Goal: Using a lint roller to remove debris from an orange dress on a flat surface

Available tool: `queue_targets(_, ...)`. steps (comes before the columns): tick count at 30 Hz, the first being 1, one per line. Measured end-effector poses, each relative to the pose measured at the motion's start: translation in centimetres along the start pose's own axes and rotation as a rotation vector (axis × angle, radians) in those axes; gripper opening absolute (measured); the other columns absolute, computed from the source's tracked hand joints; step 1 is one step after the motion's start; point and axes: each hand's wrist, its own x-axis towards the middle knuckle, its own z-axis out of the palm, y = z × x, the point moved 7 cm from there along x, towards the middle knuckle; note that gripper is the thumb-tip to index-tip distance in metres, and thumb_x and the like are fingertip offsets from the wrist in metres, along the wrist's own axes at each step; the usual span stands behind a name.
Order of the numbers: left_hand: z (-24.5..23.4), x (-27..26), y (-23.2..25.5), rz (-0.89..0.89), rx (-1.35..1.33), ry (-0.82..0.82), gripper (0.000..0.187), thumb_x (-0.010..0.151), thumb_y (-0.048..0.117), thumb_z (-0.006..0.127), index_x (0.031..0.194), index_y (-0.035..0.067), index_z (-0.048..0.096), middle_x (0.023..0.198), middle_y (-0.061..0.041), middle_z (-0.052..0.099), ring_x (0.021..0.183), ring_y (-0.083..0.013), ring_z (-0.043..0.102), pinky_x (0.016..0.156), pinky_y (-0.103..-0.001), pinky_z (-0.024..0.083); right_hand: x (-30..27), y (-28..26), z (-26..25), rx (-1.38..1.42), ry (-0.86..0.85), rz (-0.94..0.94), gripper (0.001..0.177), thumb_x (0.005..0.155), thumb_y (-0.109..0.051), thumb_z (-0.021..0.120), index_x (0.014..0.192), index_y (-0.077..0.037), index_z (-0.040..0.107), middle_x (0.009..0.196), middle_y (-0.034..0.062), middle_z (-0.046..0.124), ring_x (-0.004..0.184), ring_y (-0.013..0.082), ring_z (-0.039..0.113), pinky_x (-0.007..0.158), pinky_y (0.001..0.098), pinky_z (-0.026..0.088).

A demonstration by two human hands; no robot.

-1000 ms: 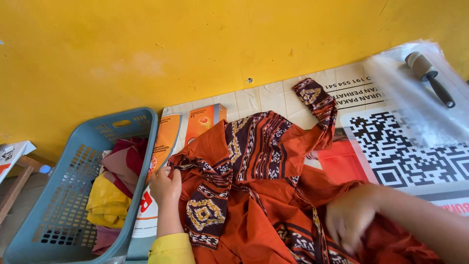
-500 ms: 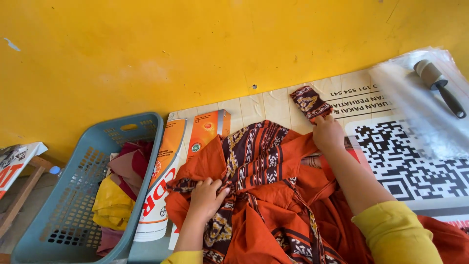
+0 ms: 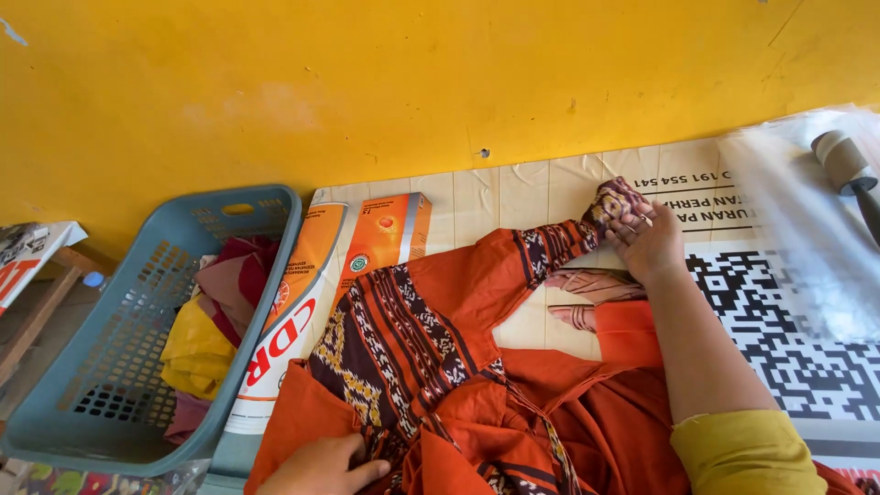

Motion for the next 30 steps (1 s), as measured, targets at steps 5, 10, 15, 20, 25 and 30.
queue_targets(5, -10.9, -4.2, 6.1, 0.053, 0.222, 0.304, 0.062, 0.101, 0.067, 0.044, 0.145, 0.024, 0.043, 0.14, -0.005, 0.053, 0.122, -0.0316, 0.059, 0.092, -0.051, 0.054, -4.9, -3.0, 3.9, -1.19, 0.103, -0.524, 0.037, 0.1, -0.026, 0.06, 0.133, -0.012, 0.048, 0.086, 0.0009, 0.049, 0.073, 0.0148, 0.048, 0.063, 0.0356, 0.041)
queue_targets(10, -17.0, 2.7, 14.4, 0.406, 0.3, 0.653, 0.053, 0.102, 0.051, 0.051, 0.141, 0.013, 0.054, 0.137, -0.007, 0.059, 0.118, -0.0298, 0.062, 0.089, -0.05, 0.055, -1.2, -1.8, 3.2, -1.896, 0.079, -0.644, 0.049, 0.093, -0.038, 0.063, 0.139, -0.023, 0.061, 0.131, 0.0198, 0.057, 0.125, 0.0385, 0.05, 0.095, 0.0489, 0.05)
queue_targets(15, -16.0, 12.1, 18.0, 0.563, 0.232, 0.741, 0.07, 0.1, 0.063, 0.041, 0.153, 0.017, 0.043, 0.162, -0.013, 0.036, 0.148, -0.0374, 0.031, 0.117, -0.06, 0.025, 0.2, -2.7, 1.8, -2.114, 0.21, -0.514, 0.054, 0.092, -0.055, 0.057, 0.134, -0.023, 0.063, 0.137, 0.0112, 0.061, 0.131, 0.036, 0.048, 0.102, 0.0514, 0.045)
queue_targets(20, -15.5, 12.6, 15.7, 0.259, 0.019, 0.549, 0.087, 0.096, 0.075, 0.038, 0.166, 0.029, 0.015, 0.175, -0.008, 0.005, 0.161, -0.0322, 0.002, 0.114, -0.081, -0.001, 0.4, -6.1, 0.7, -2.097, 0.381, -0.544, 0.056, 0.085, -0.059, 0.071, 0.128, -0.024, 0.073, 0.135, 0.0083, 0.062, 0.13, 0.0309, 0.049, 0.099, 0.0475, 0.046)
queue_targets(25, -16.6, 12.4, 14.9, 0.124, 0.007, 0.519, 0.091, 0.091, 0.079, 0.034, 0.166, 0.033, 0.007, 0.175, -0.003, -0.003, 0.16, -0.0302, -0.004, 0.116, -0.078, 0.001, 0.7, -17.6, -3.8, -1.812, 0.632, -0.78, 0.06, 0.088, -0.04, 0.077, 0.141, -0.015, 0.064, 0.138, 0.0246, 0.054, 0.128, 0.0438, 0.043, 0.097, 0.0575, 0.041)
queue_targets(30, -16.8, 13.2, 14.2, 0.055, -0.024, 0.528, 0.098, 0.084, 0.083, 0.039, 0.164, 0.036, 0.008, 0.175, 0.002, -0.004, 0.16, -0.0278, -0.005, 0.115, -0.081, 0.007, 0.2, -25.9, -14.4, -1.586, 0.988, -0.814, 0.066, 0.093, -0.025, 0.085, 0.146, -0.011, 0.049, 0.128, 0.0254, 0.064, 0.11, 0.0489, 0.061, 0.084, 0.0604, 0.049)
